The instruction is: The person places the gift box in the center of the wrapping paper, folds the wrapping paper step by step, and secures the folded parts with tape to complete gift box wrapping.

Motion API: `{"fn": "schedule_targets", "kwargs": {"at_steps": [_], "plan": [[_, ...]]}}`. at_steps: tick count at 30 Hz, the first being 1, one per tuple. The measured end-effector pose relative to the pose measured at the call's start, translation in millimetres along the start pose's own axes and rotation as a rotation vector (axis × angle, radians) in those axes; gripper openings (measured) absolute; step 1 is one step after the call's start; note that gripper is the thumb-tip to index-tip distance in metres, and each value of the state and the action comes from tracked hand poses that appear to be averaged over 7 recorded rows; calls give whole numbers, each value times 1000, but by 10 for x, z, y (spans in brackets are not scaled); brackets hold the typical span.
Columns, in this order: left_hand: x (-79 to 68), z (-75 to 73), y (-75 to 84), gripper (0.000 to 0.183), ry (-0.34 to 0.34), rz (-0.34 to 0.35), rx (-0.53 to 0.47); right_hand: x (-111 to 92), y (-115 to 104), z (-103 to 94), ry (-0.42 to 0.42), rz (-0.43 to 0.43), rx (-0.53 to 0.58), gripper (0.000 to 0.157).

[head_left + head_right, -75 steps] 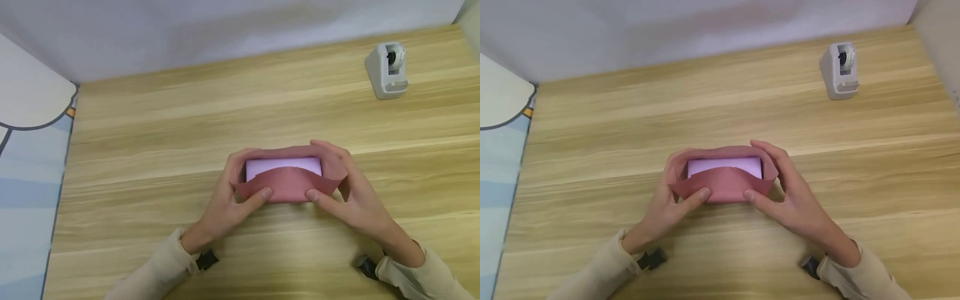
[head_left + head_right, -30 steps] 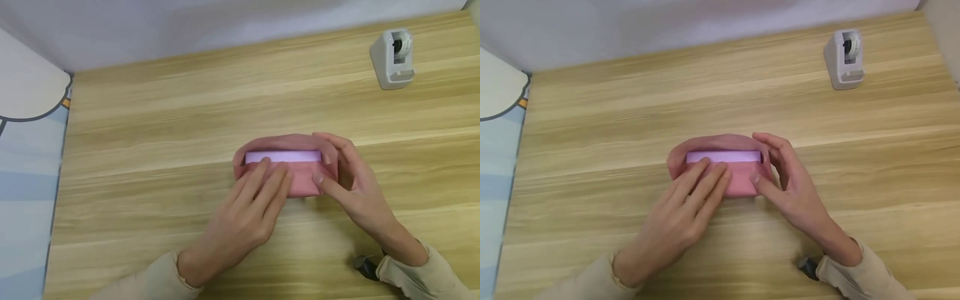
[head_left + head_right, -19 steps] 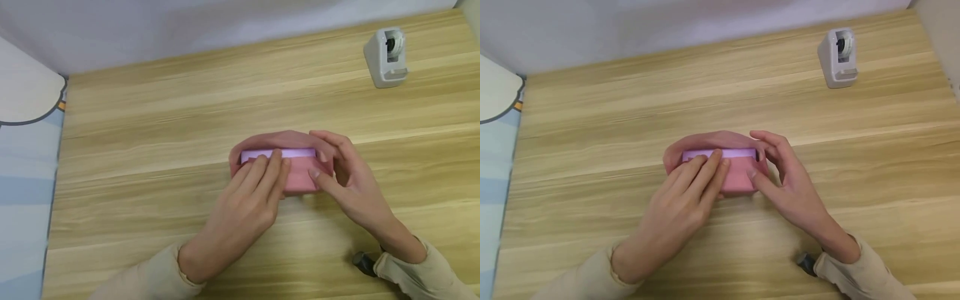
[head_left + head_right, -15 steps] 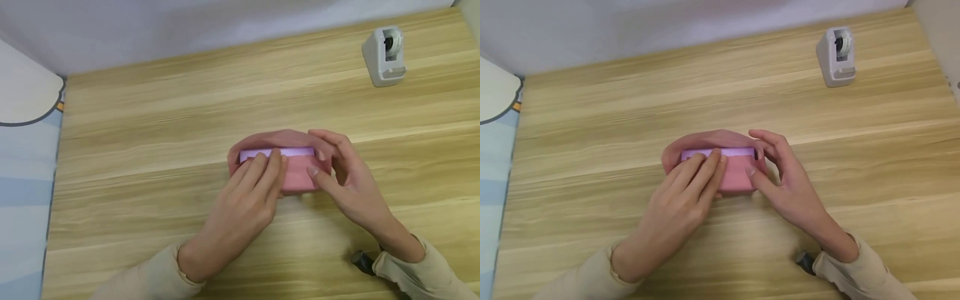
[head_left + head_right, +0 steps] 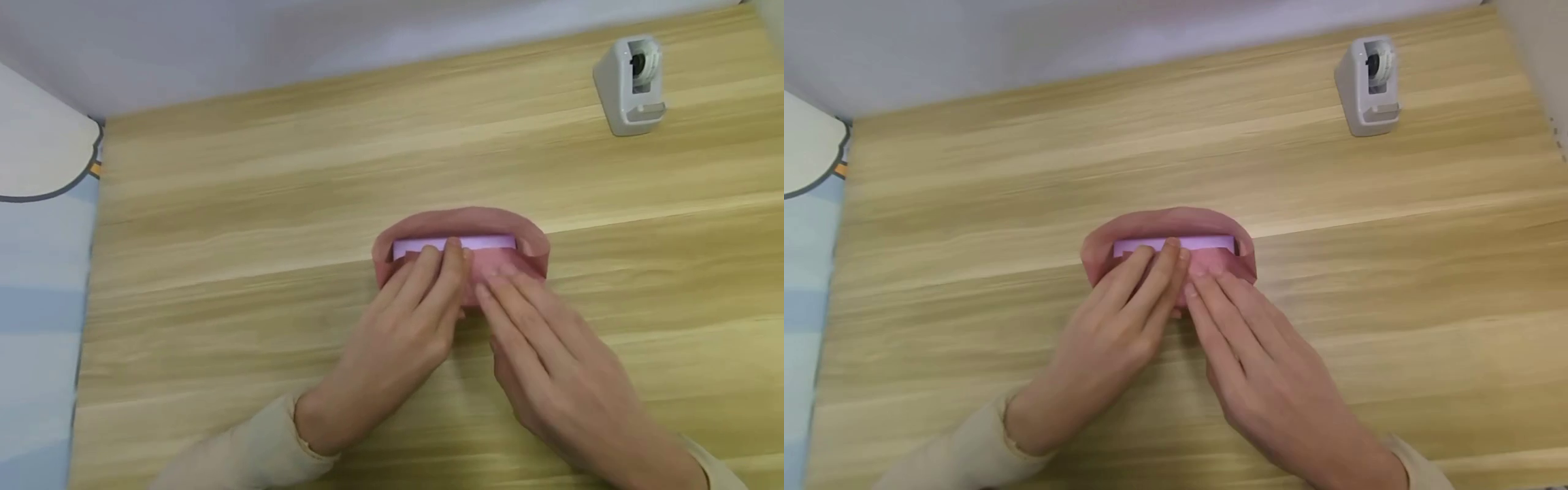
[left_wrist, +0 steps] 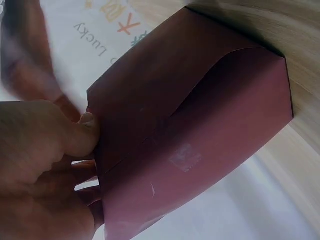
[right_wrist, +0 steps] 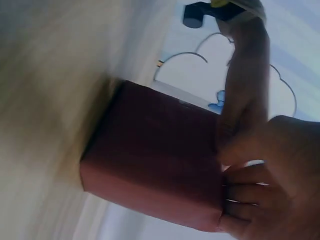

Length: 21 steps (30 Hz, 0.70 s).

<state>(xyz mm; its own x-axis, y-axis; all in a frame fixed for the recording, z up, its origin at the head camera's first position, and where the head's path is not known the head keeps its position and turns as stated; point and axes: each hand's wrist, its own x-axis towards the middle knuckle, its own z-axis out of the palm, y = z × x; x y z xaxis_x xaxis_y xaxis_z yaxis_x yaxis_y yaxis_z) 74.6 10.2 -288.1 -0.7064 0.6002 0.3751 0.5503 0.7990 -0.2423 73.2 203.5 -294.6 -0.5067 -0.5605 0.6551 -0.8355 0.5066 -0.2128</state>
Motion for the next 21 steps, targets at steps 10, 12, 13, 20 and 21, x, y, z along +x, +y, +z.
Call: {"fn": "schedule_targets", "kwargs": {"at_steps": [10, 12, 13, 20, 21], "plan": [[-151, -42, 168, 42, -142, -13, 29, -15, -32, -87, -426, 42, -148, 46], [-158, -45, 189, 43, -158, -18, 46, 1, -31, -79, -417, 28, -162, 45], [-159, -43, 195, 43, -167, -21, 48, 17, -30, -70, -396, 17, -167, 44], [-176, -36, 214, 44, -166, -39, 28, 87, -46, -78, -380, -28, -235, 42], [-180, -35, 215, 44, -163, -39, 30, 90, -48, -83, -392, -20, -242, 42]]}}
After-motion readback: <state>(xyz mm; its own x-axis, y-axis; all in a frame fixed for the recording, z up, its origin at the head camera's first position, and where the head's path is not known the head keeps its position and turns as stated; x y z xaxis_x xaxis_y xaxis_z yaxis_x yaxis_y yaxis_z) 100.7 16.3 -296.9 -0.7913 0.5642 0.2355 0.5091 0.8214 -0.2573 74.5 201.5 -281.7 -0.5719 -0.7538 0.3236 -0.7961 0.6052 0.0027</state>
